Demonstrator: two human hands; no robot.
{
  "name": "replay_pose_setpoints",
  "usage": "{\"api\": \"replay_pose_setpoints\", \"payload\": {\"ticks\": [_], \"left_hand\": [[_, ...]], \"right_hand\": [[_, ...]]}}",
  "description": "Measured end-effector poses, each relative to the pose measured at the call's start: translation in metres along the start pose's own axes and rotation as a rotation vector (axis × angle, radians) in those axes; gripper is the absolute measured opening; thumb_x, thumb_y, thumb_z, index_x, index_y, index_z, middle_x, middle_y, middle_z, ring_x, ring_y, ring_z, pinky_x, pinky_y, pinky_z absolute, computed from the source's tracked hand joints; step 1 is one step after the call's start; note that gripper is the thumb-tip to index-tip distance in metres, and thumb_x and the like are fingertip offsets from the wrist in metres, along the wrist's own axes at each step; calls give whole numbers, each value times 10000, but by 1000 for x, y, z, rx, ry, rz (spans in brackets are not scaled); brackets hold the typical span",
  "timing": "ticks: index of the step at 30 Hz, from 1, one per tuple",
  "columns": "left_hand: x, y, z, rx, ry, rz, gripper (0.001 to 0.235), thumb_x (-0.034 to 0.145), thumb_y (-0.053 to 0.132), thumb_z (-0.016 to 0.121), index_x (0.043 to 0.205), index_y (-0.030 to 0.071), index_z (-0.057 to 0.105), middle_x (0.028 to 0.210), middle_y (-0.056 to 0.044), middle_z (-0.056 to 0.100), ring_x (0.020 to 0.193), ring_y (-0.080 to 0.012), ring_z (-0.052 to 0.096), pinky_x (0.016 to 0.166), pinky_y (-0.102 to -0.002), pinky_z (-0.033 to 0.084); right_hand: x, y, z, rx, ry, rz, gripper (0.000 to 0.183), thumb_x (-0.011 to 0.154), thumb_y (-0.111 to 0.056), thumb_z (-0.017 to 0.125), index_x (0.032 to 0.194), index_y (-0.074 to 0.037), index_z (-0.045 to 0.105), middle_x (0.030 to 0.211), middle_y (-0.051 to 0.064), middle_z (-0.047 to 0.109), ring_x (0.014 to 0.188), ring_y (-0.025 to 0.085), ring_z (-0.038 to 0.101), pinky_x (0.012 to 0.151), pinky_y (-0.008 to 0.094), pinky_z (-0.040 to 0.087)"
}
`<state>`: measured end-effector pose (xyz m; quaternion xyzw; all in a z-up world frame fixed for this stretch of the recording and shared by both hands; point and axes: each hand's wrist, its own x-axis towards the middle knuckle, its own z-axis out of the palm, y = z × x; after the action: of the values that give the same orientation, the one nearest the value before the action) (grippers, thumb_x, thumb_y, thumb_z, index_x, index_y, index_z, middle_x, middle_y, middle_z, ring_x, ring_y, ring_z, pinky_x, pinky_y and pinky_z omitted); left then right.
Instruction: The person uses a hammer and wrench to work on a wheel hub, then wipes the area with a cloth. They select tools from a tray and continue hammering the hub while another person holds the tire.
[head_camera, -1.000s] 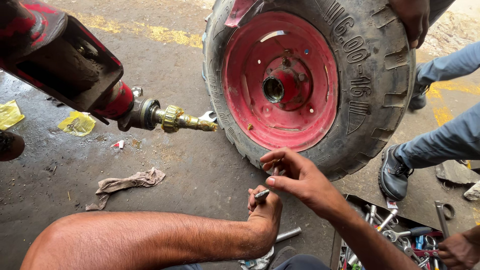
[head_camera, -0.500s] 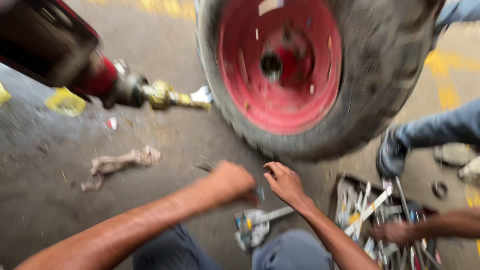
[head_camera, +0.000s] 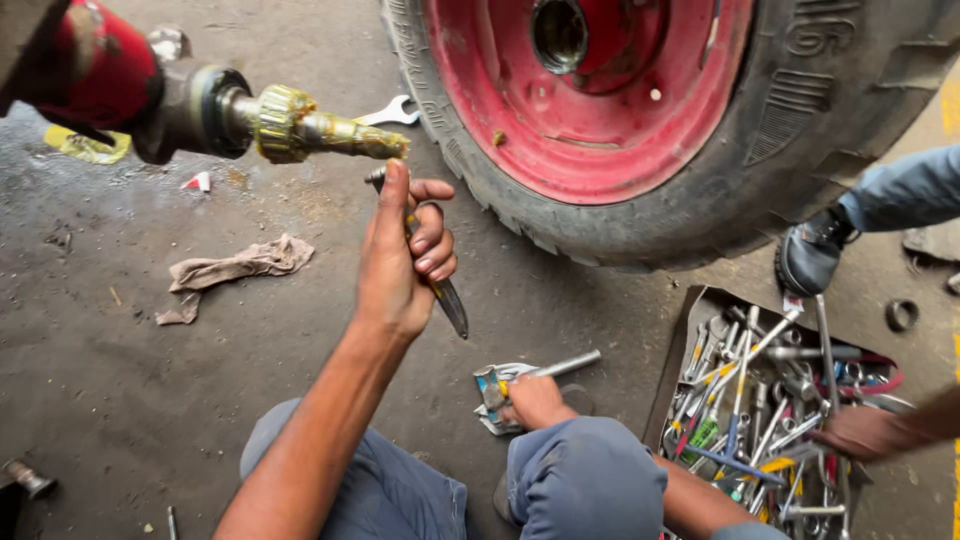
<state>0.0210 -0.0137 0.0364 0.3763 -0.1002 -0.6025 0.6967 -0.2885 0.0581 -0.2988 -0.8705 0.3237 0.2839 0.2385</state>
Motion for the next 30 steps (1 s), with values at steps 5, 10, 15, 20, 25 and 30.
{"api": "replay_pose_setpoints", "payload": {"ticks": [5,10,15,20,25,30], "left_hand": [[27,-28,-28,-74,169,-100,547,963,600,572,1045,61,606,569,86,318,442,-41,305,430,-235,261],[38,-39,-35,-66,179,-125,535,963,570,591,1066,45,611,576,85,324,446,-36,307,430,-236,261],[40,-45,-34,-77,152,-92,597,970,591,575,1132,17,605,594,80,327,451,-39,312,425,-232,268],[49,-61,-37,-99,236,-128,659,964,617,549,1203,3,554,615,54,343,471,-63,339,441,-257,325],[66,-86,-45,-105,282,-144,651,980,598,508,1242,2,538,643,29,378,504,-82,376,472,-276,379],[70,-99,-51,-148,282,-185,592,998,567,511,1238,26,523,660,29,378,510,-82,358,478,-269,366]], "right_hand": [[4,13,38,-74,132,-171,206,796,-258,782,897,-81,748,943,136,726,937,300,692,785,444,558],[6,36,-21,507,237,-325,190,818,-214,777,881,-47,710,870,126,677,843,261,645,735,417,523],[-48,47,-168,816,242,-4,252,906,-216,731,925,-34,559,780,94,557,748,143,510,658,344,459],[-96,-6,-225,977,509,-100,162,950,-141,660,1046,-46,571,863,33,587,792,95,524,721,274,475],[-104,-23,-261,1294,661,-242,160,981,-72,612,1137,-32,616,973,-13,647,893,59,589,811,240,492],[-131,-19,-300,1159,1086,-89,152,998,-15,563,1147,-29,591,981,-10,583,850,75,555,736,232,494]]}}
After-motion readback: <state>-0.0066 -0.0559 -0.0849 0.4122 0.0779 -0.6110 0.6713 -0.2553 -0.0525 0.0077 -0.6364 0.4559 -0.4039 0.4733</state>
